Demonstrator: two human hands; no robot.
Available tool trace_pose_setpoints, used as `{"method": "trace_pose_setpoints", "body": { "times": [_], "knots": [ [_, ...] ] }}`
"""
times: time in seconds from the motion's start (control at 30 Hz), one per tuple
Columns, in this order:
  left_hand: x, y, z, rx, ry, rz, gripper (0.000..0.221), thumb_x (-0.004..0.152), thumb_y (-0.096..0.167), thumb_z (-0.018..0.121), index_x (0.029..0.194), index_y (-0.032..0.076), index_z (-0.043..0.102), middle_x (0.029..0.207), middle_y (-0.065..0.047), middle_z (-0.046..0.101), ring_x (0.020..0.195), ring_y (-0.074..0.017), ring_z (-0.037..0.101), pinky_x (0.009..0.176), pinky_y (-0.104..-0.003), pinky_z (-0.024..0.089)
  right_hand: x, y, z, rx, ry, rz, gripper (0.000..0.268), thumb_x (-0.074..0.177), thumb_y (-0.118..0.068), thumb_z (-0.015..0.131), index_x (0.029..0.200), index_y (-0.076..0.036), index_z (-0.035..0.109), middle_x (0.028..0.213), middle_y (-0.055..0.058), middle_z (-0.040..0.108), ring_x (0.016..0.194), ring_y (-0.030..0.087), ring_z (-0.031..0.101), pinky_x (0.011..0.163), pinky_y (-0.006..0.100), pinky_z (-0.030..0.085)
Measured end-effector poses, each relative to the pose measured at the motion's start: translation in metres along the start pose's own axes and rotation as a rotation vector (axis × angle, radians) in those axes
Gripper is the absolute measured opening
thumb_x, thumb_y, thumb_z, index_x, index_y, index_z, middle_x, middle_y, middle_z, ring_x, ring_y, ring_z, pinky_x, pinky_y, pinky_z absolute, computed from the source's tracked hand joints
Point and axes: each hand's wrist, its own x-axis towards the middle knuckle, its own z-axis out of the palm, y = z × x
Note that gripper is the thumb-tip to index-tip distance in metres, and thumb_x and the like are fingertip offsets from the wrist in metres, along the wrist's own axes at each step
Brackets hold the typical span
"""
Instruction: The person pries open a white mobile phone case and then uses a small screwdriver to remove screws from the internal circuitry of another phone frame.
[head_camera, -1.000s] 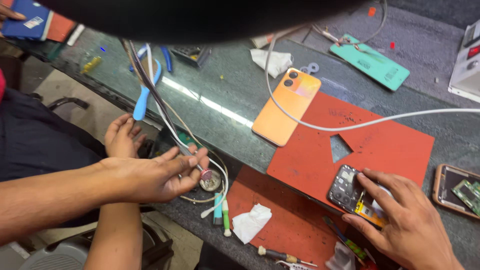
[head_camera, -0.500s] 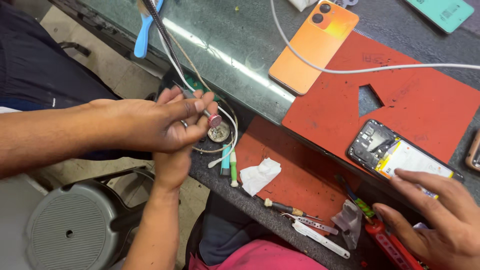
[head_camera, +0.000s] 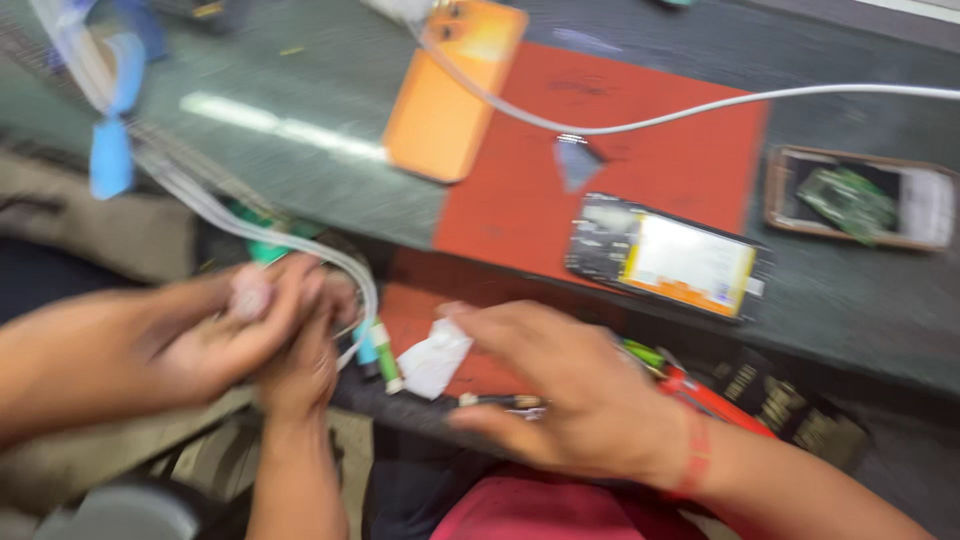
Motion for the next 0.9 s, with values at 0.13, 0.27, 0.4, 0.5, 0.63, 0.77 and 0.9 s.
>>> {"method": "trace_pose_setpoints", "body": {
  "times": [0.13,0.27,0.4,0.5,0.63,0.77,0.9],
  "knots": [
    [-0.05,-0.007,0.016,0.403,0.058,-0.278,0.015,0.104,0.013,0.057,0.113,0.002,0.061,0.073,-0.008,0.06,0.063,-0.0164,0.057,0.058,-0.029,0.046,-0.002,-0.005,0.02,0.344,-0.064,0.301,0.074,0.087,-0.034,0.079,0.147,-0.005,0.046,0.129,0.017,0.06,0.101,0.03,0.07,0.086,0.036,0.061],
    [-0.076,-0.01,0.064,0.618,-0.449,0.186,0.017,0.086,0.009,0.07,0.101,0.001,0.069,0.083,-0.013,0.074,0.074,-0.0255,0.075,0.063,-0.038,0.059,-0.028,0.006,0.024,0.156,0.069,0.081,0.069,0.091,-0.027,0.083,0.145,0.001,0.049,0.127,0.021,0.059,0.107,0.034,0.067,0.089,0.04,0.059],
    [-0.052,0.021,0.128,0.665,-0.56,0.433,0.022,0.093,0.01,0.076,0.112,0.003,0.069,0.088,-0.011,0.069,0.075,-0.0299,0.07,0.066,-0.039,0.057,-0.05,0.024,-0.001,0.04,0.26,0.046,0.024,0.091,-0.014,0.081,0.112,-0.006,0.072,0.101,0.007,0.076,0.088,0.024,0.076,0.078,0.035,0.059],
    [-0.019,0.051,0.168,0.782,-0.462,0.511,0.045,0.089,0.024,0.081,0.123,-0.002,0.067,0.101,-0.013,0.068,0.085,-0.0295,0.063,0.072,-0.037,0.052,-0.061,0.037,-0.043,-0.025,0.587,0.364,0.023,0.095,-0.009,0.07,0.116,-0.001,0.068,0.093,0.011,0.079,0.081,0.017,0.08,0.073,0.028,0.066],
    [0.01,0.059,0.208,0.945,-0.5,0.625,0.063,0.086,0.041,0.074,0.126,-0.007,0.063,0.124,-0.02,0.062,0.112,-0.0363,0.056,0.096,-0.048,0.046,-0.047,0.08,-0.086,0.049,0.797,0.312,0.04,0.111,-0.006,0.064,0.145,0.007,0.047,0.1,0.021,0.074,0.094,0.022,0.076,0.087,0.031,0.064],
    [0.006,0.04,0.219,0.998,-0.666,0.635,0.058,0.094,0.044,0.071,0.123,-0.006,0.063,0.132,-0.021,0.06,0.127,-0.0363,0.053,0.108,-0.058,0.041,-0.035,0.111,-0.089,0.164,0.734,0.184,0.058,0.104,0.004,0.068,0.141,-0.005,0.024,0.105,0.02,0.069,0.098,0.025,0.077,0.086,0.034,0.064],
    [-0.003,0.017,0.211,0.984,-0.568,0.692,0.049,0.099,0.037,0.071,0.131,-0.001,0.064,0.147,-0.023,0.056,0.14,-0.0355,0.05,0.117,-0.056,0.039,-0.036,0.125,-0.081,-0.012,0.665,0.056,0.06,0.099,0.009,0.072,0.135,-0.01,0.027,0.107,0.023,0.068,0.099,0.026,0.076,0.089,0.034,0.067]
  ]
}}
